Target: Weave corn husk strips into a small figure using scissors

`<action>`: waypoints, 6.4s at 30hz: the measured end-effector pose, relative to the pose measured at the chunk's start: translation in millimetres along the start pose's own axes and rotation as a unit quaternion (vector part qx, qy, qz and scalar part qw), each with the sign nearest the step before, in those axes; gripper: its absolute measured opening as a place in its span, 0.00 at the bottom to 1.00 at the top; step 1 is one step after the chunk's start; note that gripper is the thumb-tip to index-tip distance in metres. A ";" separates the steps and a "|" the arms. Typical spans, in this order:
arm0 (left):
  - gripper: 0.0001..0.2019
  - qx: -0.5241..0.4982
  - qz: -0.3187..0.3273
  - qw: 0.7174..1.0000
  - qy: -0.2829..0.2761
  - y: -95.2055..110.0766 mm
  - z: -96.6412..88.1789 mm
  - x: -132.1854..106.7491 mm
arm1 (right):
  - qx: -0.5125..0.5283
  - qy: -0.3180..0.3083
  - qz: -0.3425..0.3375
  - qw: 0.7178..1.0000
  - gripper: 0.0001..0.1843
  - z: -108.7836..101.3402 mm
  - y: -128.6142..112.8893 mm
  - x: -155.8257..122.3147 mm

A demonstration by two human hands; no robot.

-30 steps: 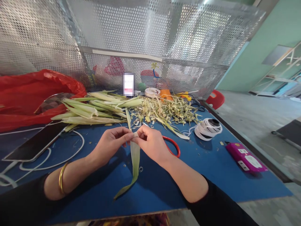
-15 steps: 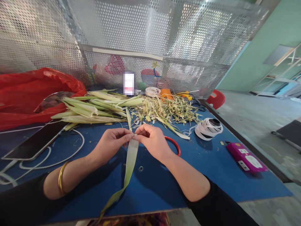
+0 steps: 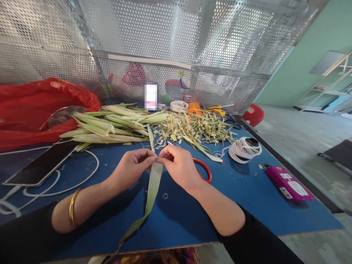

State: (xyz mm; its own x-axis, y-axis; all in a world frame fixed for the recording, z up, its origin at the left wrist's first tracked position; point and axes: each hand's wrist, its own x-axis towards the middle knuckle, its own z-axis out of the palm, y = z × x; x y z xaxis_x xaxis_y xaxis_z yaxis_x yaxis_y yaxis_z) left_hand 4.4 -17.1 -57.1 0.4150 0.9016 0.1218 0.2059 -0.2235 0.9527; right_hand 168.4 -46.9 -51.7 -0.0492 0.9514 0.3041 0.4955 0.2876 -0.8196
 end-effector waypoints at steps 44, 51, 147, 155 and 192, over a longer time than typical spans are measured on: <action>0.09 -0.033 -0.139 0.983 0.111 -9.4 0.6 9.5 | 0.085 0.024 -0.033 0.996 0.02 -6.6 -13.4 -5.7; 0.08 0.013 -0.158 0.984 0.084 -14.8 -2.2 11.9 | 0.092 0.080 -0.076 0.990 0.02 -19.6 -17.0 -7.2; 0.14 -0.221 0.142 0.795 0.546 44.7 -157.6 15.7 | -0.404 -0.019 -0.094 0.910 0.10 37.2 -0.3 139.8; 0.13 -0.274 0.084 0.790 0.543 33.5 -168.6 17.1 | -0.406 -0.028 -0.102 0.908 0.11 70.8 -2.7 178.1; 0.08 -0.169 0.064 0.869 0.460 26.9 -158.0 20.3 | 0.095 0.174 -0.098 0.975 0.08 65.8 -54.6 113.8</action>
State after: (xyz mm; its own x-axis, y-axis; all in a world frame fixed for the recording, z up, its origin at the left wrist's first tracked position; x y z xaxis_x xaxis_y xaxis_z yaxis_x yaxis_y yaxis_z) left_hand -121.7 53.6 15.0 -0.5005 0.8270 0.2560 -0.1268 -0.3625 0.9233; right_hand 78.7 52.9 -4.4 0.1859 0.7908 0.5831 0.3350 0.5069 -0.7942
